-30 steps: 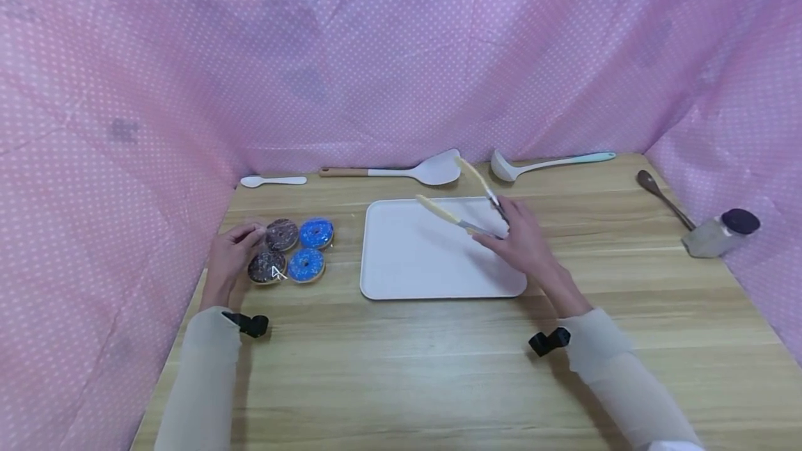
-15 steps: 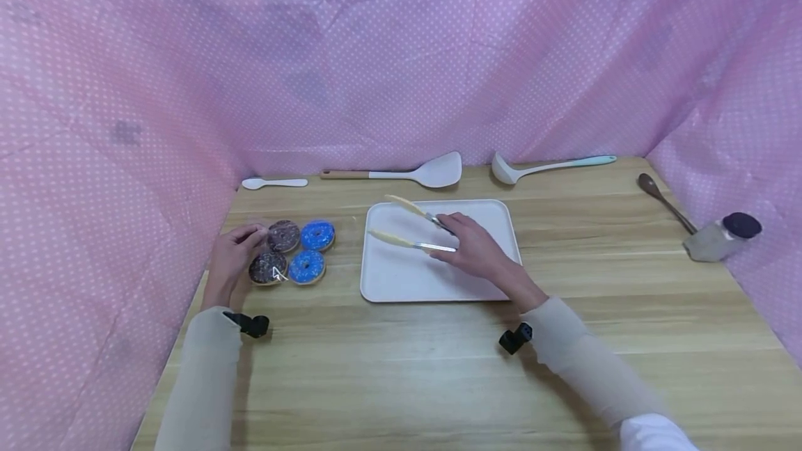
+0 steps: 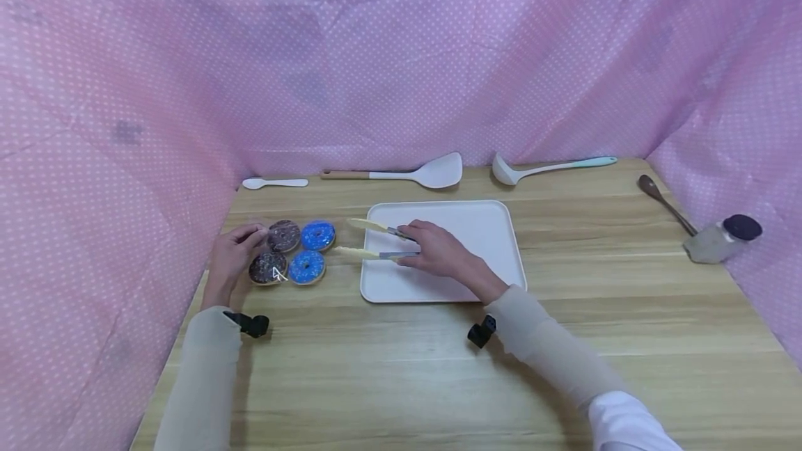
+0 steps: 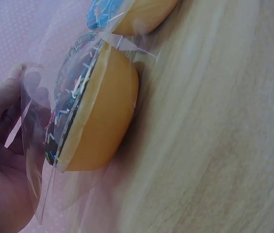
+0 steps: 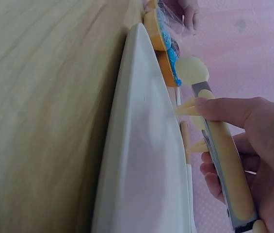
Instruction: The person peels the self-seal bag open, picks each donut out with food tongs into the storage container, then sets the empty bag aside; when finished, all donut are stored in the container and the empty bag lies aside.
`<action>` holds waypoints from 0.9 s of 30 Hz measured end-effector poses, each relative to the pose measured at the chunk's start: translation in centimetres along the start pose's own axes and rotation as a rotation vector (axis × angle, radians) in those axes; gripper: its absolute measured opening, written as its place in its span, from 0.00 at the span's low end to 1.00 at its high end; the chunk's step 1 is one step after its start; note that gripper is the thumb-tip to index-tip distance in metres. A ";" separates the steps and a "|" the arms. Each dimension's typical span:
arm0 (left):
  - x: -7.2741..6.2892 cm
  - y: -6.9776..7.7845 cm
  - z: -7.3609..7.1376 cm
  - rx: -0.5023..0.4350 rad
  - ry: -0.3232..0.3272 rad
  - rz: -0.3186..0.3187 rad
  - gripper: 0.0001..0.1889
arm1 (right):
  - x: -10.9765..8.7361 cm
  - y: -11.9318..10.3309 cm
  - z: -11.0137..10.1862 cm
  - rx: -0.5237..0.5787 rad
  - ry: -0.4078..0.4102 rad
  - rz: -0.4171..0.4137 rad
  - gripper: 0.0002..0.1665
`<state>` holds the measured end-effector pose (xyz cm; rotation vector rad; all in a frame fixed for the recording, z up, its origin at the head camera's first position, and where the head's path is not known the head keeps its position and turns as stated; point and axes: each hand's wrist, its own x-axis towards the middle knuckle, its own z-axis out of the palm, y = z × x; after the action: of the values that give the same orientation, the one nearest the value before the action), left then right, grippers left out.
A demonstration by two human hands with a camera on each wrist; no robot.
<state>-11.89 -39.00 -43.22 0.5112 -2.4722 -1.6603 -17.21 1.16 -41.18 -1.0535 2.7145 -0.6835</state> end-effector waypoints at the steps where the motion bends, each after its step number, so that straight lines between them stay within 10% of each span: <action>1: 0.0 0.0 0.0 0.000 -0.001 -0.002 0.21 | 0.2 -0.1 0.1 -0.005 -0.007 -0.003 0.36; 27: -0.2 -0.3 0.1 0.015 -0.003 0.006 0.22 | 3.9 -2.2 1.4 -0.047 -0.101 0.026 0.36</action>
<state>-11.73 -38.91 -43.50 0.5027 -2.4880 -1.6430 -18.39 -3.43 -41.32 -1.0320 2.6649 -0.5498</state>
